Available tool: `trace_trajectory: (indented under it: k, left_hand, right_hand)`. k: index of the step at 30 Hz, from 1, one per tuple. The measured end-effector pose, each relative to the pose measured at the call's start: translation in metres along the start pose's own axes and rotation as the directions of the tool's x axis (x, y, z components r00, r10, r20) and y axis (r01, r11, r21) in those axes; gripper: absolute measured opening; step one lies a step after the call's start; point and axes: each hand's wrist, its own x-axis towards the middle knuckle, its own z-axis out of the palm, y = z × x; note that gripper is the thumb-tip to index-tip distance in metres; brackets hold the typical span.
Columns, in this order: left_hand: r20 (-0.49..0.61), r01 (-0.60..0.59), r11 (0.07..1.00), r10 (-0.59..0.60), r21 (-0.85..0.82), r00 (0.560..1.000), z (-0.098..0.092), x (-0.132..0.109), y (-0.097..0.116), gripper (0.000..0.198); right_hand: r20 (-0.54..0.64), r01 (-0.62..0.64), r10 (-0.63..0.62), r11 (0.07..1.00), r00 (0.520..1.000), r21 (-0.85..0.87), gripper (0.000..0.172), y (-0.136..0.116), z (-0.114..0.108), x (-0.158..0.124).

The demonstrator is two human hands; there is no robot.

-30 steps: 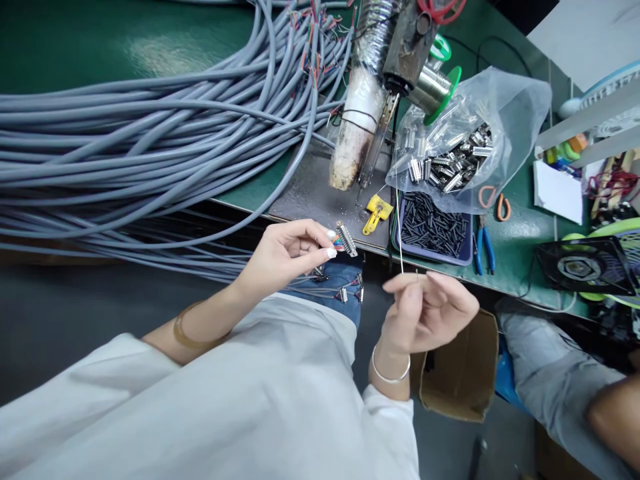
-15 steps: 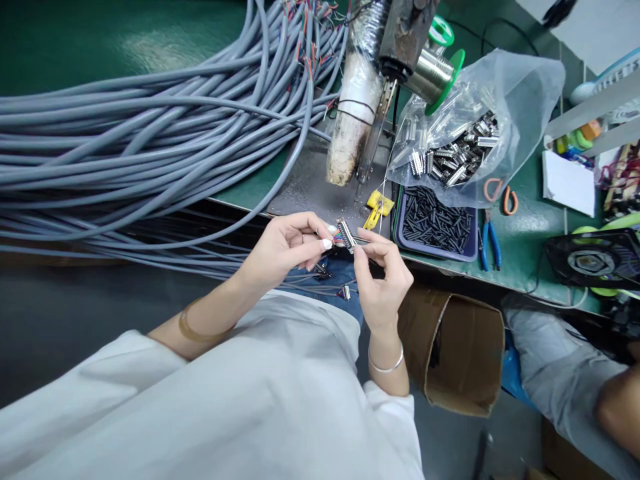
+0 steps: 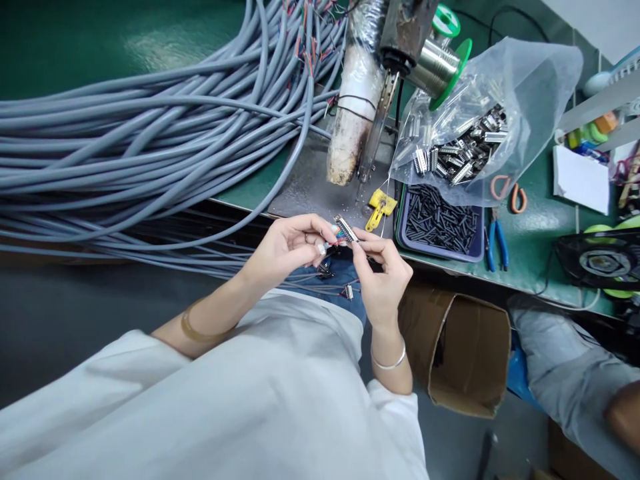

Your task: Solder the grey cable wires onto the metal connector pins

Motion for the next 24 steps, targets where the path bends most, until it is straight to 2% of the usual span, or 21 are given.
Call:
trace_trajectory:
  k: [5, 7, 11, 24]
  left_hand:
    - [-0.068, -0.034, 0.997, 0.039, 0.066, 0.997, 0.005, 0.001, -0.003, 0.014]
    - [-0.126, -0.057, 0.993, 0.07, 0.104, 0.99, 0.008, 0.002, -0.004, 0.016]
    - [-0.184, -0.098, 0.978, 0.131, 0.182, 0.974, 0.011, 0.008, -0.005, 0.017]
    - [-0.207, -0.161, 0.911, 0.253, 0.379, 0.945, 0.014, 0.026, 0.003, 0.011]
  right_hand:
    - [-0.02, 0.12, -0.124, 0.984, 0.992, -0.128, 0.006, -0.001, 0.0, -0.001]
    - [-0.025, 0.208, -0.217, 0.958, 0.976, -0.198, 0.001, 0.0, 0.0, -0.001]
    - [-0.004, 0.33, -0.346, 0.897, 0.938, -0.294, 0.004, 0.003, 0.003, 0.002]
    - [0.0, 0.378, -0.398, 0.872, 0.918, -0.313, 0.006, -0.002, 0.005, 0.025]
